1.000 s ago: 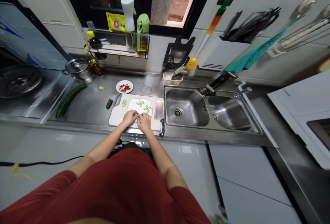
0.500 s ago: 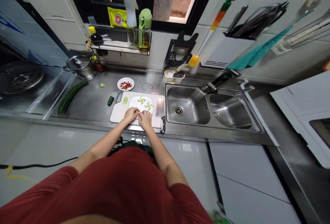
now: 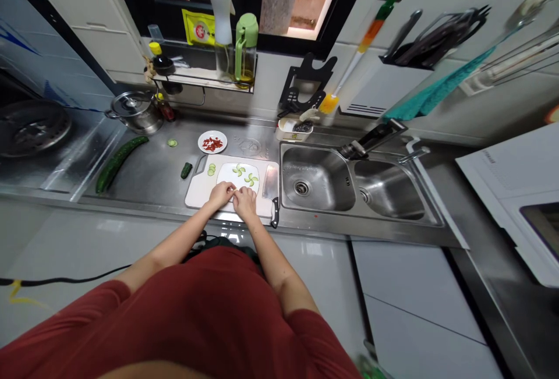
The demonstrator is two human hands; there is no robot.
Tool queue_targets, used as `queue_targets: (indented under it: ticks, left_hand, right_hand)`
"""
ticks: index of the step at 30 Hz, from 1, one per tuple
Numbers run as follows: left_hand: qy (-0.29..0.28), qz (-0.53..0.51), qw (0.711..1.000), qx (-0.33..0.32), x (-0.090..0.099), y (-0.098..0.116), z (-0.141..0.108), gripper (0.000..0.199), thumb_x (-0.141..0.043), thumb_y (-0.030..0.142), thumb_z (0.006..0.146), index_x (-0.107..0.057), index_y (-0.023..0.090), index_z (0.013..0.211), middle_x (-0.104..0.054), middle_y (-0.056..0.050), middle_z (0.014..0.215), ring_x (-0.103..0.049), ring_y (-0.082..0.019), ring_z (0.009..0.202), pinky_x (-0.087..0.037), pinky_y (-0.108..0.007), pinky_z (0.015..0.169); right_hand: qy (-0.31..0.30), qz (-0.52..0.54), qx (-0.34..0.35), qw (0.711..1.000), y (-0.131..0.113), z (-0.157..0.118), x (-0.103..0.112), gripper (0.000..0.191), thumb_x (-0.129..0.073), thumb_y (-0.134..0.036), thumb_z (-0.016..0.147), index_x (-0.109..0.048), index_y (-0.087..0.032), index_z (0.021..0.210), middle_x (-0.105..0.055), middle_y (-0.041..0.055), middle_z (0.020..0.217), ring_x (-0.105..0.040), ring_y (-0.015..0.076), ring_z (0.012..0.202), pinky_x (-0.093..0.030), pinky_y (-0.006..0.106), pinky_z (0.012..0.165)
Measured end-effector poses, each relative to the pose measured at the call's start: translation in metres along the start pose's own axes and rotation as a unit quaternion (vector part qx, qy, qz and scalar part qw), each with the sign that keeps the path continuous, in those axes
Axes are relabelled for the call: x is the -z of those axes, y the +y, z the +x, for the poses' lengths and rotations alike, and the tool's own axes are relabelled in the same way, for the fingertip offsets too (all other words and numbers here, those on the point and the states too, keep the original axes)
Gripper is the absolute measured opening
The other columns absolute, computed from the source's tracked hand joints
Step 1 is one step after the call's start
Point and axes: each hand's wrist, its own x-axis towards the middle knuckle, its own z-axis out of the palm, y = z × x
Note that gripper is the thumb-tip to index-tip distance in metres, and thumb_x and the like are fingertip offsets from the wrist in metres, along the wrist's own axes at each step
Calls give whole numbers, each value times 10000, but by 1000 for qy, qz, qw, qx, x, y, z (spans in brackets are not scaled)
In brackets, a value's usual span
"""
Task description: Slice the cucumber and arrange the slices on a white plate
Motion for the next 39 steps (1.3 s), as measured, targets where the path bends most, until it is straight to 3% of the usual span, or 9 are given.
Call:
queue_targets:
  ticks: [17, 22, 26, 30, 34, 39]
  left_hand:
    - [3, -4, 1000, -14, -2, -2, -1, 242, -508, 205, 834, -674, 200, 1011, -626, -70, 956, -584, -188, 927, -436, -280, 840]
    - [-3, -92, 996, 12, 2, -8, 5, 221, -563, 217, 781, -694, 191, 957, -673, -43, 848, -609, -167, 812, -453, -252, 769]
    - [83, -157, 981, 77, 13, -18, 10, 233, -539, 250, 803, -677, 197, 983, -681, -23, 787, -620, -150, 754, -450, -233, 731]
    - [160, -100, 969, 158, 28, -33, 15, 271, -513, 276, 823, -653, 212, 1046, -686, -45, 831, -626, -186, 813, -439, -264, 756]
    - [186, -13, 962, 202, 38, -47, 22, 318, -524, 275, 814, -627, 216, 1109, -673, -87, 985, -602, -228, 942, -424, -309, 834]
    - [182, 36, 961, 206, 38, -55, 30, 342, -545, 329, 813, -616, 200, 1122, -636, -125, 1097, -571, -254, 1016, -391, -352, 895]
  right_hand:
    - [-15, -34, 13, 999, -4, 2, 3, 209, -462, -253, 916, -650, -193, 989, -527, 92, 961, -381, 242, 940, -278, 351, 819]
    - [-15, -42, 20, 999, -3, 2, 3, 197, -461, -238, 910, -647, -190, 954, -523, 91, 951, -379, 241, 928, -275, 348, 804]
    - [-18, -41, 29, 999, -2, 3, 4, 188, -466, -241, 907, -645, -190, 937, -525, 86, 944, -381, 238, 919, -275, 344, 791]
    - [-18, -40, 27, 999, -2, 4, 4, 194, -458, -251, 914, -642, -192, 932, -527, 82, 940, -383, 235, 913, -274, 342, 786]
    - [-31, -38, 22, 999, -2, 5, 6, 191, -461, -240, 908, -641, -192, 948, -527, 84, 952, -382, 235, 917, -273, 344, 792]
    - [-47, -31, 19, 998, -3, 7, 8, 197, -458, -236, 906, -637, -192, 974, -530, 87, 967, -385, 236, 926, -276, 348, 806]
